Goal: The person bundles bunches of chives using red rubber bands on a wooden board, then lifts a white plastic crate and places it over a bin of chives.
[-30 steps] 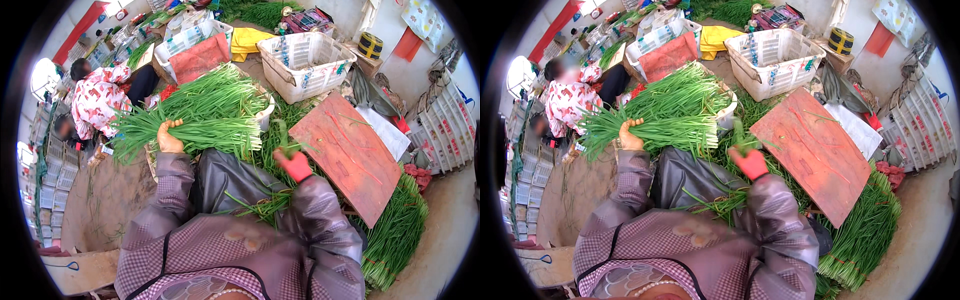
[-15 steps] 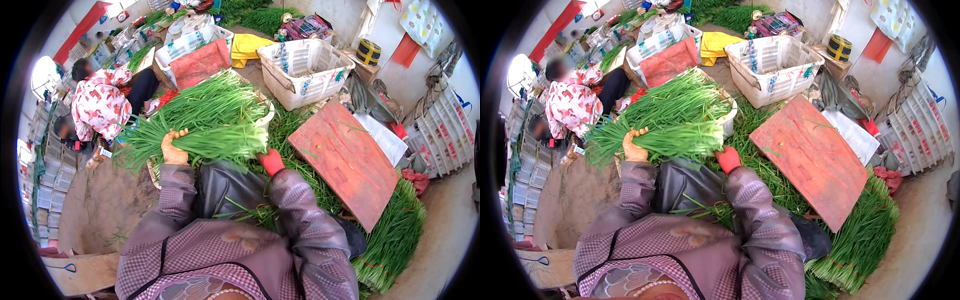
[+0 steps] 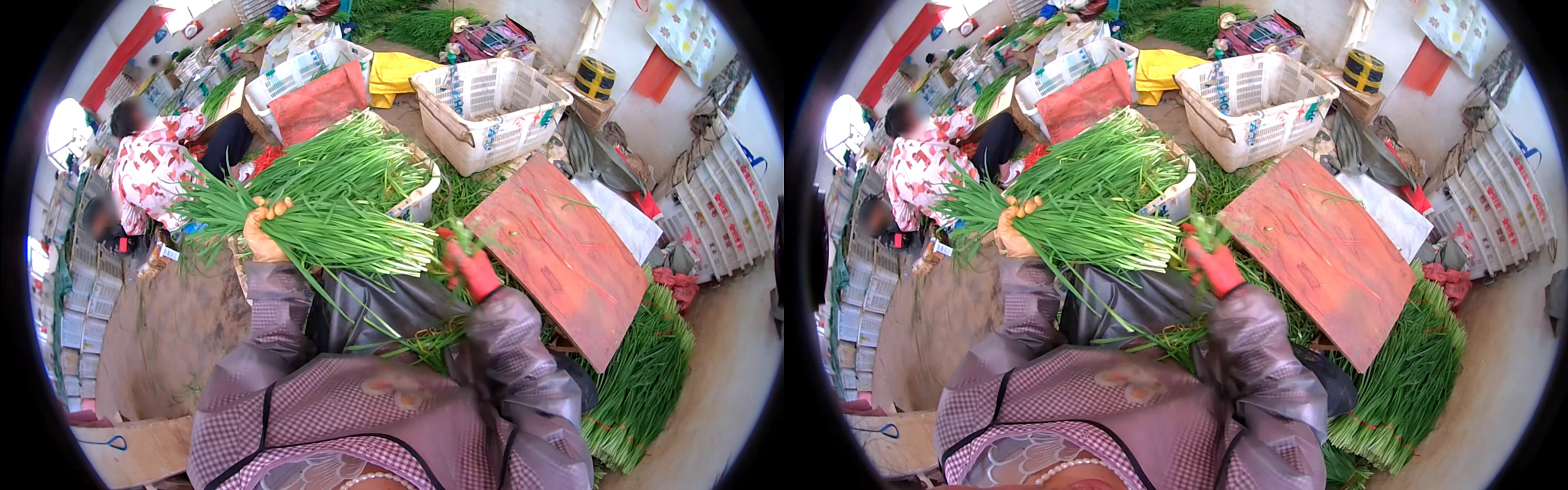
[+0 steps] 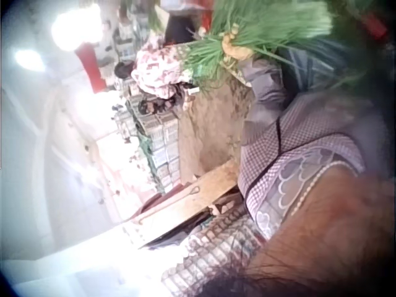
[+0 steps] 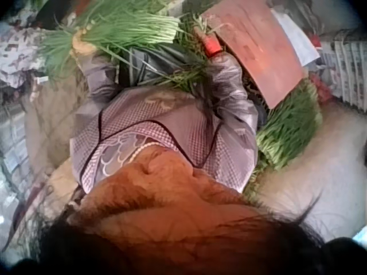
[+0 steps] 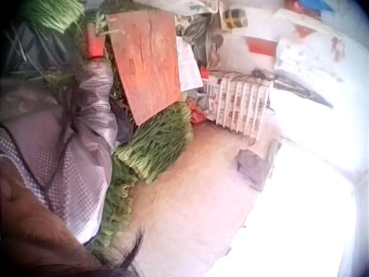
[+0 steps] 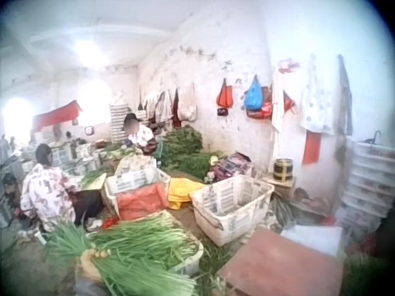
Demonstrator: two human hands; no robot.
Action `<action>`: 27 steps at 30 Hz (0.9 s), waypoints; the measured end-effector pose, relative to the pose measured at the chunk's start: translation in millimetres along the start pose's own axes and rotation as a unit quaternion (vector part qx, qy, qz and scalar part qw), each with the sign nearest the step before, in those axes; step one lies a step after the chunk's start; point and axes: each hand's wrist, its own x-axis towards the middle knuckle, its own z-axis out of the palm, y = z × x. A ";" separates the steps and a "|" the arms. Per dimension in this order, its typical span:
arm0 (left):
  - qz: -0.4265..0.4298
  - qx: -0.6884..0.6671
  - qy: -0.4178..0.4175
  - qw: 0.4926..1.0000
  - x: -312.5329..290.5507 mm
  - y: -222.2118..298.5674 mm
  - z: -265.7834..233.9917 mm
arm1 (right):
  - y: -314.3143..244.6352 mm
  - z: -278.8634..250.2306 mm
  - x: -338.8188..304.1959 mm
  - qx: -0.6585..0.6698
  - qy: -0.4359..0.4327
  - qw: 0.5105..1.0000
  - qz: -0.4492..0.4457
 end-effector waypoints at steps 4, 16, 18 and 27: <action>-0.012 -0.026 -0.055 0.998 -0.1 -3.0 7.1 | 3.3 28.3 8.5 -0.136 0.123 0.981 0.060; -0.094 -0.081 -0.205 0.971 4.6 12.4 3.3 | -5.2 48.8 -16.2 -0.018 -0.063 0.998 -0.023; -0.104 -0.108 -0.228 0.962 6.6 11.3 4.2 | -2.9 27.6 -14.6 -0.016 -0.081 0.995 0.056; -0.104 -0.113 -0.260 0.953 2.5 20.5 5.1 | -33.4 -9.8 -41.8 -0.131 -0.042 0.990 0.014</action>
